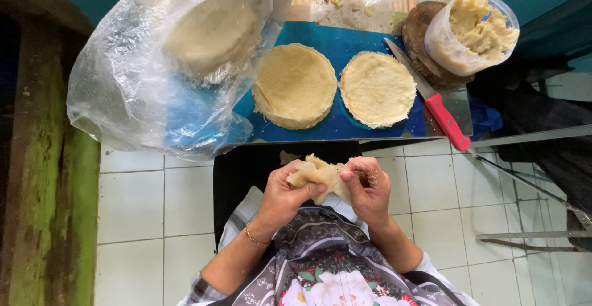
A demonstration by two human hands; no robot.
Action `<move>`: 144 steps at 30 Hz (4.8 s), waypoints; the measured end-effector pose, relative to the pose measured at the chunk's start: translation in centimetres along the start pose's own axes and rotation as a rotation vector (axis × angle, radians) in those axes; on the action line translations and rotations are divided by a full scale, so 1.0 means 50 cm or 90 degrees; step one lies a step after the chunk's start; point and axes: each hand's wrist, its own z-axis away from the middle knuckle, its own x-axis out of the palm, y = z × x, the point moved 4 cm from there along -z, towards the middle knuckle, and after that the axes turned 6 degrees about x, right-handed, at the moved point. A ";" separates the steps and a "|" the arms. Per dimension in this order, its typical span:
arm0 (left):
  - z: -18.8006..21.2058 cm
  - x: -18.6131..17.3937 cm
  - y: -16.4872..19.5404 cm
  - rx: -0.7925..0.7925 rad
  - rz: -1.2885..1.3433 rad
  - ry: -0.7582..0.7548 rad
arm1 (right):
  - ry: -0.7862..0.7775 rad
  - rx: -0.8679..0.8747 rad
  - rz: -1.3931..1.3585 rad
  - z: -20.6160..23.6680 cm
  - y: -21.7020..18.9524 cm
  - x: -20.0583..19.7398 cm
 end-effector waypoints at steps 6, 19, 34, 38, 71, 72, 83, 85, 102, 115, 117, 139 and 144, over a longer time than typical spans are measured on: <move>0.015 -0.005 0.007 0.074 -0.074 0.065 | 0.025 0.015 -0.018 0.000 0.010 -0.009; 0.010 -0.079 0.049 0.076 0.083 0.177 | 0.157 0.040 -0.091 -0.031 0.031 -0.053; 0.044 -0.168 0.136 0.187 -0.144 0.299 | 0.084 0.014 0.052 -0.199 -0.079 -0.146; 0.034 -0.154 0.144 0.189 -0.222 0.285 | 0.036 -0.115 0.100 -0.357 -0.146 -0.084; 0.021 -0.114 0.169 0.165 -0.209 0.217 | -0.045 -0.451 0.589 -0.220 -0.151 0.195; 0.020 -0.114 0.169 0.165 -0.197 0.216 | -0.037 -0.449 0.597 -0.219 -0.152 0.185; 0.019 -0.102 0.158 0.153 -0.196 0.193 | -0.015 -0.539 0.740 -0.213 -0.159 0.113; 0.020 -0.102 0.156 0.152 -0.179 0.189 | -0.034 -0.541 0.778 -0.204 -0.156 0.116; 0.005 0.009 0.174 0.346 -0.519 0.057 | -0.285 0.204 -0.318 -0.082 0.018 0.061; -0.058 -0.045 0.146 0.021 -0.334 0.012 | -0.139 0.112 -0.051 -0.152 -0.016 0.011; -0.076 -0.051 0.172 0.071 -0.459 0.036 | -0.128 0.108 -0.005 -0.191 -0.023 0.011; -0.150 -0.044 0.178 0.499 -1.005 0.029 | -0.032 -0.140 0.357 -0.437 -0.061 0.120; -0.146 -0.047 0.176 0.471 -0.975 0.018 | -0.037 -0.149 0.392 -0.434 -0.077 0.117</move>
